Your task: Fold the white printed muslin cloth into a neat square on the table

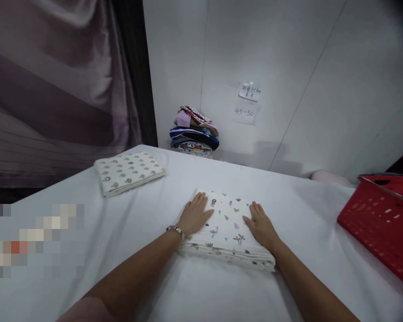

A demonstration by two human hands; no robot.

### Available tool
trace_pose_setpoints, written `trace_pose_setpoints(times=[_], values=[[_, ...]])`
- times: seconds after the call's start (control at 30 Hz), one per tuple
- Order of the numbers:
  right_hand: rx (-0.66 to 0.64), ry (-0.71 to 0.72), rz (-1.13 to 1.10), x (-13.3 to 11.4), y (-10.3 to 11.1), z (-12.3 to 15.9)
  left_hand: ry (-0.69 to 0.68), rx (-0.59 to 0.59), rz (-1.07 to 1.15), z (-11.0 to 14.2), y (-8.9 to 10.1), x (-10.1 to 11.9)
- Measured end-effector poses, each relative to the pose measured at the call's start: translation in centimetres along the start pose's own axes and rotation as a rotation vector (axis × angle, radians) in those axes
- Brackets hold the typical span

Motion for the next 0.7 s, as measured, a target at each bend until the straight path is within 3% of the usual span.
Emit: trace_pose_setpoints(times=[0.1,0.27,0.4,0.5,0.7], values=[[-0.016,-0.004,0.040,-0.4,0.3,0.1,0.001,0.000,0.007,0.1,0.2,0.2],[-0.109,-0.046,0.144,-1.9,2.2,-0.8,0.022,-0.105,0.008,-1.1,1.7,0.7],[-0.044,0.004,0.155,-3.9,3.5,-3.3,-0.031,-0.002,-0.079,-3.6,3.0,1.2],[-0.052,0.028,0.140,-3.9,2.3,-4.7,-0.008,0.005,-0.104,-4.7,1.7,0.6],[-0.006,0.049,0.158,-2.1,-0.5,-4.7,0.002,0.058,-0.032,-4.2,-0.8,-1.1]])
Point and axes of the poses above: each hand's wrist, its own z-axis away from the middle knuckle, its own y-axis out of the back of the hand, x = y × z, the point moved 3 cm from there along -z, towards the middle knuckle, and after that the axes turned 4 degrees about x, right-handed, at the moved point
